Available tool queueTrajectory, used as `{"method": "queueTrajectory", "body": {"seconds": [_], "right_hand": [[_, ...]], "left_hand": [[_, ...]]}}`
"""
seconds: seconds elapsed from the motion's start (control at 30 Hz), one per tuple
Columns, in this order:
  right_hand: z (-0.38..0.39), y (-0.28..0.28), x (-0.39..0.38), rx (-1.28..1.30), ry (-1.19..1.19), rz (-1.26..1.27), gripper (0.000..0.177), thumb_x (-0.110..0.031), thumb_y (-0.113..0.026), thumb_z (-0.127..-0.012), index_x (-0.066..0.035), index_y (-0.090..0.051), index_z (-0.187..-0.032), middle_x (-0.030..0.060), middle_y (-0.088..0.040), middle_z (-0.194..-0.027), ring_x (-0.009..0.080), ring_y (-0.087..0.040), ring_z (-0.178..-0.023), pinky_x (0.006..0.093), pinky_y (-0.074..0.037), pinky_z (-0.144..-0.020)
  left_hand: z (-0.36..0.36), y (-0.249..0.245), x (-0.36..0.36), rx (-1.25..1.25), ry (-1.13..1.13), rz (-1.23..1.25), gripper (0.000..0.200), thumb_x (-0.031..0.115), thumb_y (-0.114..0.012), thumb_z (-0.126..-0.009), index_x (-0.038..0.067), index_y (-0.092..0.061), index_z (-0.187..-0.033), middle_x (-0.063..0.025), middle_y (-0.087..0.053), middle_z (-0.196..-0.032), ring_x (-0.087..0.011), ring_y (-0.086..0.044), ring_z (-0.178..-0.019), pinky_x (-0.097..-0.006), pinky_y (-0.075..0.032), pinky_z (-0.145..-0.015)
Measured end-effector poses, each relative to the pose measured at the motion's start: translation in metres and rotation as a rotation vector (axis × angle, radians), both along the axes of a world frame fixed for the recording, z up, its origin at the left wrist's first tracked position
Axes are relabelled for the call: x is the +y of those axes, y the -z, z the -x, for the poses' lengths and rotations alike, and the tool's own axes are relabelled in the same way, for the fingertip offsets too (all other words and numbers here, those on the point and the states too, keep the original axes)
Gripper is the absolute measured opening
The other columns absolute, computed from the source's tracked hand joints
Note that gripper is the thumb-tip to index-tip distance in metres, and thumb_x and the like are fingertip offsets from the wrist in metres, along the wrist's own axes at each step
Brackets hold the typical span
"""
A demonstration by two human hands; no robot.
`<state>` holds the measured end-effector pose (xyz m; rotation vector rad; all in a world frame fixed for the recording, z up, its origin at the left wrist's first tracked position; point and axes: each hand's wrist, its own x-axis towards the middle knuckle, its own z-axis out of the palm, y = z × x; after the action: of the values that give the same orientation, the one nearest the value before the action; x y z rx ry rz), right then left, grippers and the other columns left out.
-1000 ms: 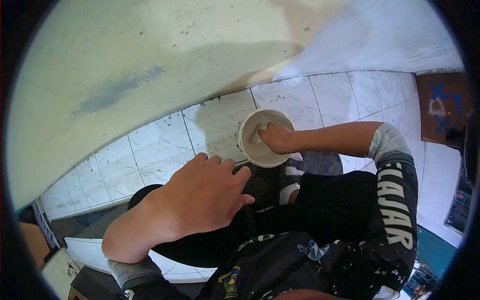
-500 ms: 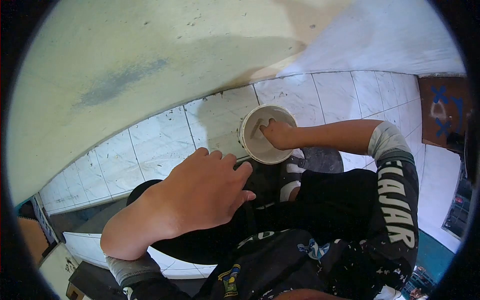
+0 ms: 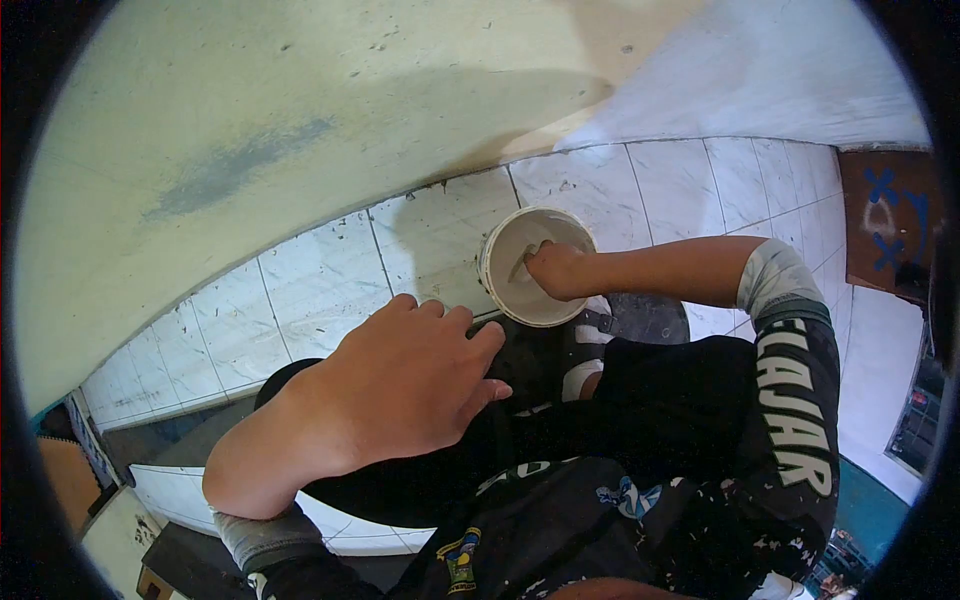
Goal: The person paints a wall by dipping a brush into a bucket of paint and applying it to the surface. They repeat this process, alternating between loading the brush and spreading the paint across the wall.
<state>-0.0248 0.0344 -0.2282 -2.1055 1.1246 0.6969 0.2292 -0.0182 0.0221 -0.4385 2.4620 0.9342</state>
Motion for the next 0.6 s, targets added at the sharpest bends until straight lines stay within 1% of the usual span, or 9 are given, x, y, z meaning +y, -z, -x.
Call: {"method": "queueTrajectory", "body": {"seconds": [0.03, 0.1, 0.13, 0.2, 0.23, 0.3, 0.33, 0.4, 0.6], "right_hand": [[-0.001, 0.0, -0.001, -0.001, 0.0, -0.001, 0.044, -0.004, -0.06, -0.08, 0.012, -0.056, -0.121, 0.031, -0.066, -0.107, 0.0427, -0.064, -0.106, 0.0479, -0.055, -0.086], [-0.006, 0.0, -0.004, 0.1, 0.097, -0.1, 0.038, -0.004, -0.063, -0.076, 0.009, -0.063, -0.112, 0.0283, -0.068, -0.105, 0.0406, -0.067, -0.103, 0.0471, -0.056, -0.086], [-0.008, -0.003, -0.007, 0.099, 0.097, -0.102, 0.038, -0.004, -0.063, -0.076, 0.009, -0.063, -0.112, 0.0283, -0.068, -0.105, 0.0406, -0.067, -0.103, 0.0471, -0.056, -0.086], [-0.009, -0.009, -0.014, 0.124, 0.066, -0.173, 0.033, -0.006, -0.067, -0.072, 0.007, -0.069, -0.102, 0.0274, -0.07, -0.101, 0.0394, -0.069, -0.1, 0.0471, -0.057, -0.084], [-0.009, -0.009, -0.016, 0.123, 0.066, -0.173, 0.033, -0.006, -0.067, -0.072, 0.007, -0.069, -0.102, 0.0274, -0.07, -0.101, 0.0394, -0.069, -0.1, 0.0471, -0.057, -0.084], [-0.009, -0.009, -0.019, 0.158, 0.053, -0.201, 0.028, -0.008, -0.068, -0.07, 0.006, -0.072, -0.094, 0.0277, -0.071, -0.099, 0.0398, -0.07, -0.097, 0.0478, -0.058, -0.081], [-0.007, -0.001, -0.019, 0.156, 0.053, -0.2, 0.028, -0.008, -0.068, -0.07, 0.006, -0.072, -0.094, 0.0277, -0.071, -0.099, 0.0398, -0.07, -0.097, 0.0478, -0.058, -0.081], [0.0, 0.022, -0.013, 0.098, 0.069, -0.134, 0.035, -0.009, -0.073, -0.059, 0.003, -0.074, -0.091, 0.0275, -0.071, -0.093, 0.0421, -0.071, -0.091, 0.0504, -0.057, -0.076], [-0.004, 0.007, -0.014, 0.103, 0.145, -0.148, 0.032, -0.008, -0.071, -0.063, 0.005, -0.072, -0.091, 0.0297, -0.07, -0.093, 0.0435, -0.07, -0.093, 0.0505, -0.057, -0.079]], "left_hand": [[0.0, 0.001, 0.0, -0.001, 0.0, -0.001, 0.044, 0.035, -0.058, -0.1, 0.0, -0.058, -0.125, -0.0162, -0.066, -0.096, -0.0326, -0.064, -0.094, -0.0422, -0.047, -0.088], [-0.001, 0.002, -0.001, -0.012, 0.003, -0.002, 0.044, 0.035, -0.058, -0.1, 0.0, -0.058, -0.125, -0.0161, -0.066, -0.097, -0.0325, -0.064, -0.096, -0.0418, -0.047, -0.089], [-0.001, 0.002, -0.001, -0.013, 0.003, -0.003, 0.044, 0.035, -0.058, -0.1, 0.0, -0.058, -0.125, -0.0161, -0.066, -0.097, -0.0325, -0.064, -0.096, -0.0418, -0.047, -0.089], [-0.001, 0.002, -0.001, -0.005, 0.005, -0.001, 0.045, 0.035, -0.058, -0.1, -0.001, -0.058, -0.126, -0.0164, -0.066, -0.098, -0.0325, -0.064, -0.096, -0.0417, -0.047, -0.091], [-0.001, 0.003, -0.002, -0.005, 0.006, -0.002, 0.045, 0.035, -0.058, -0.1, -0.001, -0.058, -0.126, -0.0164, -0.066, -0.098, -0.0325, -0.064, -0.096, -0.0417, -0.047, -0.091], [-0.002, 0.004, -0.001, 0.019, 0.006, 0.013, 0.045, 0.035, -0.058, -0.1, -0.001, -0.058, -0.126, -0.0165, -0.066, -0.099, -0.0328, -0.064, -0.095, -0.0421, -0.047, -0.091], [-0.002, 0.004, -0.002, 0.017, 0.007, 0.013, 0.045, 0.035, -0.058, -0.1, -0.001, -0.058, -0.126, -0.0165, -0.066, -0.099, -0.0328, -0.064, -0.095, -0.0421, -0.047, -0.091], [-0.002, 0.004, -0.002, 0.018, 0.006, 0.006, 0.045, 0.035, -0.058, -0.099, -0.001, -0.058, -0.126, -0.0167, -0.066, -0.098, -0.0332, -0.064, -0.095, -0.0424, -0.047, -0.09], [-0.001, 0.003, -0.005, 0.014, -0.001, -0.015, 0.044, 0.035, -0.058, -0.099, -0.001, -0.058, -0.125, -0.0172, -0.066, -0.097, -0.0341, -0.064, -0.095, -0.0427, -0.047, -0.09]]}}
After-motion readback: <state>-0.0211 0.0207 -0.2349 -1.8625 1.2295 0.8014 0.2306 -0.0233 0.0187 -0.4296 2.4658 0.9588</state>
